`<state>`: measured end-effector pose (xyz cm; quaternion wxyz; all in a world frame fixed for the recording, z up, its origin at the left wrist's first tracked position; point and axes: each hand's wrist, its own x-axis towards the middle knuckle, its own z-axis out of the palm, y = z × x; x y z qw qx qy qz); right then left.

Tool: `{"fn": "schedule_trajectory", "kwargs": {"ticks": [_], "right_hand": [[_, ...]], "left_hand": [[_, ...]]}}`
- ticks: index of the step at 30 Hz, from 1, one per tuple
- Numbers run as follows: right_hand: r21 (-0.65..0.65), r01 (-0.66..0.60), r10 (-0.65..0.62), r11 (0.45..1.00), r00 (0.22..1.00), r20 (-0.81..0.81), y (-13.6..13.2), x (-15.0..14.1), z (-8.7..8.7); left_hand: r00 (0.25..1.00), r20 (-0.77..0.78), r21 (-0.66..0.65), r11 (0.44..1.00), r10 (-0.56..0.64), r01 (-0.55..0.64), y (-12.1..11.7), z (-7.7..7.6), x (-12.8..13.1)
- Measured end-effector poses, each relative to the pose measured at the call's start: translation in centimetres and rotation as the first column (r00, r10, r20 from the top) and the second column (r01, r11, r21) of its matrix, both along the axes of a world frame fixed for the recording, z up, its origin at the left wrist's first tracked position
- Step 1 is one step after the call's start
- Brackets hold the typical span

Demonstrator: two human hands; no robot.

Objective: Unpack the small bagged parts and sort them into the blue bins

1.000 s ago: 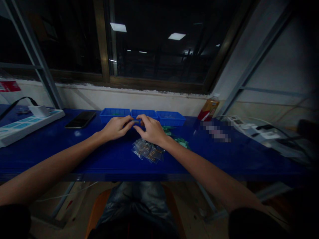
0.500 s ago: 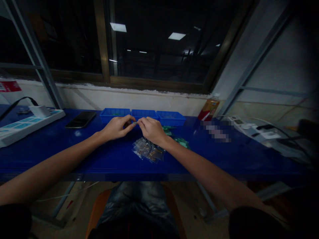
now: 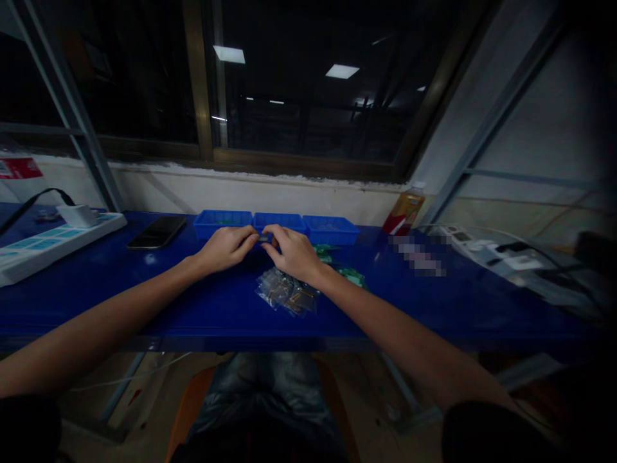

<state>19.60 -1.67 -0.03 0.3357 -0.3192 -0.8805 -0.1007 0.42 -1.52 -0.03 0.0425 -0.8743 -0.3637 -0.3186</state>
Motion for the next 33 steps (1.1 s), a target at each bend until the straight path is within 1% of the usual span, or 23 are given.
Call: {"fn": "schedule_trajectory", "kwargs": {"ticks": [3,6,9,11,13,15,17,19,22,26,30,33], "right_hand": [[0.041,-0.006,0.006,0.999,1.0,0.009,-0.1,-0.1,0.0],[0.049,0.028,-0.028,0.998,1.0,0.004,-0.2,-0.2,0.1],[0.03,0.106,-0.106,0.994,0.994,-0.01,0.5,0.2,0.4],[0.012,0.197,-0.197,0.98,0.98,-0.04,1.6,1.0,0.5],[-0.017,0.317,-0.317,0.948,0.945,-0.079,3.0,2.3,0.6],[-0.054,0.438,-0.442,0.897,0.893,-0.092,4.5,3.9,0.7],[-0.085,0.524,-0.53,0.848,0.844,-0.082,5.8,5.5,0.6],[-0.119,0.575,-0.584,0.81,0.81,-0.059,6.8,6.8,0.6],[-0.153,0.605,-0.618,0.781,0.785,-0.051,7.6,7.9,0.7],[-0.163,0.6,-0.614,0.784,0.787,-0.057,7.8,8.1,0.6],[-0.169,0.591,-0.604,0.788,0.796,-0.035,7.8,7.8,0.3],[-0.17,0.584,-0.595,0.794,0.804,-0.018,7.7,7.5,0.2]], "left_hand": [[1.0,-0.001,-0.016,1.0,-0.013,0.013,0.0,0.1,0.0],[1.0,0.009,-0.046,0.999,-0.015,0.015,0.0,0.2,0.0],[1.0,0.006,-0.065,0.998,-0.013,0.014,0.0,0.3,0.0],[1.0,-0.016,-0.083,0.996,-0.02,0.018,0.0,0.3,0.1],[0.998,-0.061,-0.109,0.994,-0.034,0.027,0.0,0.3,0.1],[0.991,-0.117,-0.143,0.989,-0.065,0.048,0.1,0.2,0.2],[0.982,-0.158,-0.169,0.983,-0.099,0.072,0.2,0.0,0.3],[0.976,-0.18,-0.175,0.981,-0.121,0.09,0.3,-0.2,0.4],[0.972,-0.194,-0.161,0.982,-0.131,0.101,0.4,-0.4,0.5],[0.964,-0.205,-0.161,0.977,-0.169,0.137,0.6,-0.6,0.4],[0.947,-0.224,-0.152,0.968,-0.228,0.198,0.6,-0.8,0.5],[0.94,-0.237,-0.132,0.967,-0.245,0.219,0.5,-1.0,0.7]]}}
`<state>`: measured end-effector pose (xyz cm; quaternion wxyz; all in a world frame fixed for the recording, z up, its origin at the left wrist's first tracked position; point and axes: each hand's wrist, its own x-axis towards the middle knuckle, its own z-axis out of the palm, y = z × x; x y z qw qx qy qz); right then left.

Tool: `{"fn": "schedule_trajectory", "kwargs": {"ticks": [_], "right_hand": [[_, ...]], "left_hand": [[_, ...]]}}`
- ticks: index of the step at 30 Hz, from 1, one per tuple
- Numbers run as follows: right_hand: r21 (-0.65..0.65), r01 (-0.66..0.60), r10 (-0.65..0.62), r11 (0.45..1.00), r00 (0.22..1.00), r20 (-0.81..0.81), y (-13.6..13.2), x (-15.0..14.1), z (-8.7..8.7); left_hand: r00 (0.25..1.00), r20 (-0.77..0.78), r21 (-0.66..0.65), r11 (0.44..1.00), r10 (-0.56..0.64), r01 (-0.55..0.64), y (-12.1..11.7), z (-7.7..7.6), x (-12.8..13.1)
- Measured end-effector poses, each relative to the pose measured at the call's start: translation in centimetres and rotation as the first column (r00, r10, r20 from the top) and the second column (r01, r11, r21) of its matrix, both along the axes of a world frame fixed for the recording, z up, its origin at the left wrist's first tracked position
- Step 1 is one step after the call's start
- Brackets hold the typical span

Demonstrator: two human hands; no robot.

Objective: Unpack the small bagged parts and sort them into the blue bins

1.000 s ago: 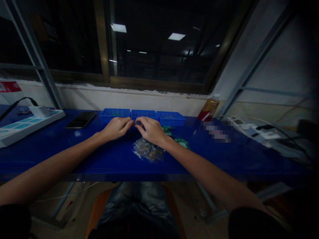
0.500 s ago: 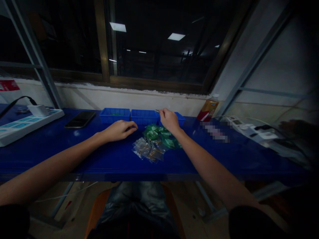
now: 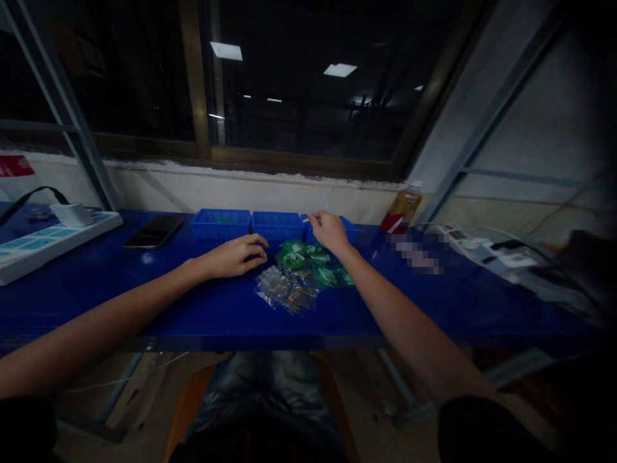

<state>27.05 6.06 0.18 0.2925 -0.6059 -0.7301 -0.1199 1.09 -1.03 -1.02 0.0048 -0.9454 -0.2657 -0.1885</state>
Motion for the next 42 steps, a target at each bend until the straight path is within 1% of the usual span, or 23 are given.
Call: {"fn": "schedule_trajectory", "kwargs": {"ticks": [4,8,14,17,21,25,27,30,33,36,39,42], "right_hand": [[-0.01,0.0,0.0,1.0,1.0,0.003,-0.3,-0.4,0.0],[-0.026,0.022,-0.022,0.999,1.0,-0.005,-0.4,-0.6,-0.1],[-0.034,0.041,-0.041,0.999,0.999,0.009,-0.2,-0.7,-0.4],[-0.04,0.034,-0.033,0.999,0.999,0.02,-0.3,-0.8,-0.5],[-0.023,0.025,-0.025,0.999,1.0,0.007,-0.4,-0.8,-0.5],[0.013,0.022,-0.022,1.0,0.999,-0.047,-0.5,-0.8,-0.4],[0.032,-0.025,0.027,0.999,0.997,-0.072,-0.8,-1.0,-0.2],[0.049,-0.172,0.176,0.984,0.979,-0.104,-2.1,-2.0,0.3],[0.049,-0.353,0.357,0.934,0.925,-0.131,-3.7,-3.5,0.8],[0.013,-0.489,0.483,0.872,0.856,-0.186,-5.0,-5.2,0.7],[-0.028,-0.569,0.522,0.822,0.771,-0.365,-5.4,-6.4,0.2],[-0.079,-0.654,0.497,0.752,0.642,-0.584,-5.2,-7.0,-0.4]], "left_hand": [[0.998,-0.042,0.045,0.998,-0.045,0.047,-0.2,-0.2,0.4],[0.993,-0.09,0.053,0.995,-0.077,0.082,-0.3,-0.3,0.6],[0.99,-0.12,0.063,0.995,-0.069,0.077,-0.6,-0.2,0.7],[0.989,-0.121,0.039,0.995,-0.089,0.094,-0.8,-0.2,0.8],[0.99,-0.128,0.016,0.998,-0.062,0.065,-0.9,-0.3,0.9],[0.998,-0.062,0.031,0.999,-0.018,0.02,-1.0,0.0,0.7],[1.0,-0.015,0.047,0.999,0.004,-0.003,-1.0,0.3,0.5],[0.998,0.063,0.082,0.996,0.019,-0.024,-0.9,0.8,0.2],[0.989,0.144,0.12,0.992,0.012,-0.03,-0.7,1.0,0.1],[0.969,0.247,0.136,0.99,0.006,-0.04,-0.7,1.0,0.1],[0.938,0.346,0.14,0.99,-0.022,-0.028,-0.7,1.0,0.1],[0.911,0.409,0.146,0.989,-0.05,-0.011,-0.8,1.1,0.2]]}}
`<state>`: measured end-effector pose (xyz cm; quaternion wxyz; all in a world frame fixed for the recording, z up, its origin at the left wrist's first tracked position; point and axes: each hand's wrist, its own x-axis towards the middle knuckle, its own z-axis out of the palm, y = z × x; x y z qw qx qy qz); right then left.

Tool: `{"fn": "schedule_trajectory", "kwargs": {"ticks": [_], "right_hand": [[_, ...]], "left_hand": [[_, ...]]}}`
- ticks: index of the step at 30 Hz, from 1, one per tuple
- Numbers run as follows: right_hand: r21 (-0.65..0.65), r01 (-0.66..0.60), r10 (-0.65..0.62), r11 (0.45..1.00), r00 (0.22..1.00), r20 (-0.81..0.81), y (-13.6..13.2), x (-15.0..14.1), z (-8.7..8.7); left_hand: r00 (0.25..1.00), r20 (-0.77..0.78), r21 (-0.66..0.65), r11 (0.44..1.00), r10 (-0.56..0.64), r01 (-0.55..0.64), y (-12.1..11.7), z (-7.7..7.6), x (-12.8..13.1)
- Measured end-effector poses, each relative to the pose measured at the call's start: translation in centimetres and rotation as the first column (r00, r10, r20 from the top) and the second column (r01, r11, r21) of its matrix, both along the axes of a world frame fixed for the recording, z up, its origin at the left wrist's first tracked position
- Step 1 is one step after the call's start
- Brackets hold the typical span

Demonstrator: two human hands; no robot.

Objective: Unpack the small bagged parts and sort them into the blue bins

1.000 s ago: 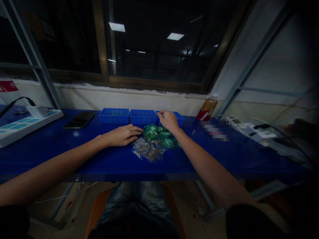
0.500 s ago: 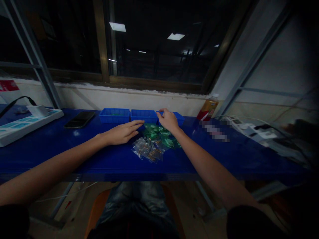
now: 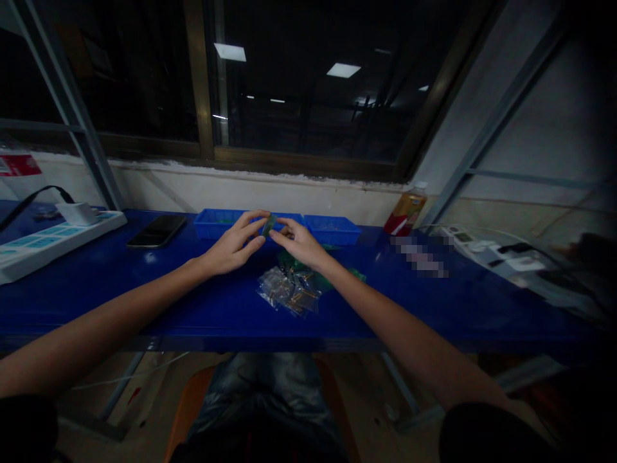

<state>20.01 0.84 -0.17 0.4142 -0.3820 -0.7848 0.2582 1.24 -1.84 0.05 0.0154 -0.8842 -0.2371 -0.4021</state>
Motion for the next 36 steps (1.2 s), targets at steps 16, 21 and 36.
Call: {"fn": "schedule_trajectory", "kwargs": {"ticks": [16,21,36], "right_hand": [[0.365,0.041,-0.1,0.93,0.984,0.146,-0.8,0.3,0.1],[0.388,0.025,-0.111,0.921,0.973,0.201,-0.9,0.4,0.1],[0.371,-0.003,-0.114,0.929,0.949,0.295,-1.7,0.4,0.6]], "left_hand": [[0.979,0.011,-0.384,0.905,0.202,-0.183,1.2,-0.3,-0.8],[0.977,-0.014,-0.354,0.913,0.212,-0.203,1.4,-0.4,-0.9],[0.982,-0.049,-0.345,0.92,0.182,-0.188,1.0,-0.1,-0.9]]}}
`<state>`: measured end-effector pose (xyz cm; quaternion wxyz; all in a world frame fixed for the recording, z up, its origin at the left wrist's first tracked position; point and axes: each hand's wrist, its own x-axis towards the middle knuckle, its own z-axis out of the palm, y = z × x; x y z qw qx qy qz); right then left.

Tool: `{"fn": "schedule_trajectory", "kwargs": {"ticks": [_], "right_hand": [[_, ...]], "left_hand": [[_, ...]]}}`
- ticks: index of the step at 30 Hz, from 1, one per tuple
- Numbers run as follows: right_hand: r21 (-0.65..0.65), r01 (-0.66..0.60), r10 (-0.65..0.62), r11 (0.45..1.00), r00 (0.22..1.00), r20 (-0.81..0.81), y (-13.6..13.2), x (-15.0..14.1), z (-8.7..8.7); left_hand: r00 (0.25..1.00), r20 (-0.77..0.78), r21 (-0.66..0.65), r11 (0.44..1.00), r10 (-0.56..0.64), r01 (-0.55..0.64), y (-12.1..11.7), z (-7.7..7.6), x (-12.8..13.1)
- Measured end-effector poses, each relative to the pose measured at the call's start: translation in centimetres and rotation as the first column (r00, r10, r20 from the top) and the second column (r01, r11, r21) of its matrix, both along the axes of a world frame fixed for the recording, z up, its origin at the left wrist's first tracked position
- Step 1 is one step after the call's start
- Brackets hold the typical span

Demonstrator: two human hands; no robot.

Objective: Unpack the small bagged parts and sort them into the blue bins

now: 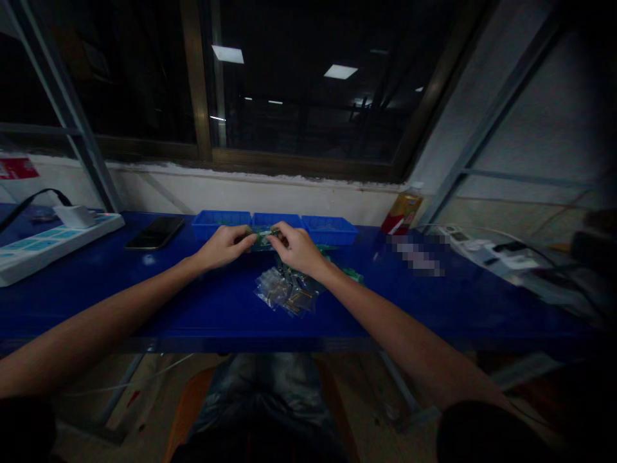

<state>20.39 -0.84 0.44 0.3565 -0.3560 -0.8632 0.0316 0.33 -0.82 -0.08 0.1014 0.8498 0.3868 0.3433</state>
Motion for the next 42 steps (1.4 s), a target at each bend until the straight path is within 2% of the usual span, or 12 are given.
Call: {"fn": "schedule_trajectory", "kwargs": {"ticks": [5,10,22,27,34,42], "right_hand": [[0.007,-0.034,0.034,0.999,0.999,0.013,0.0,0.0,0.1],[0.007,-0.016,0.016,1.0,1.0,0.015,-0.2,-0.1,0.3],[-0.059,-0.032,0.034,0.998,0.999,0.027,-0.3,-0.5,-0.2],[-0.112,-0.09,0.087,0.99,0.996,-0.024,-0.7,-0.8,-0.6],[-0.101,0.033,-0.036,0.994,0.999,-0.024,-0.9,-1.7,-1.1],[-0.06,-0.098,0.096,0.993,0.995,-0.037,-0.2,-1.0,-0.8]], "left_hand": [[0.999,0.028,0.013,1.0,-0.017,0.017,0.0,-0.1,0.1],[0.998,0.054,0.042,0.999,-0.026,0.024,-0.2,0.1,0.2],[0.989,0.141,0.043,0.998,-0.046,0.04,-0.3,0.3,0.4],[0.97,0.244,0.039,0.999,0.018,-0.028,-0.1,0.0,0.7],[0.961,0.276,-0.02,1.0,0.004,0.001,-0.4,-0.1,1.0],[0.956,0.293,-0.008,1.0,-0.017,0.02,0.3,-0.2,0.5]]}}
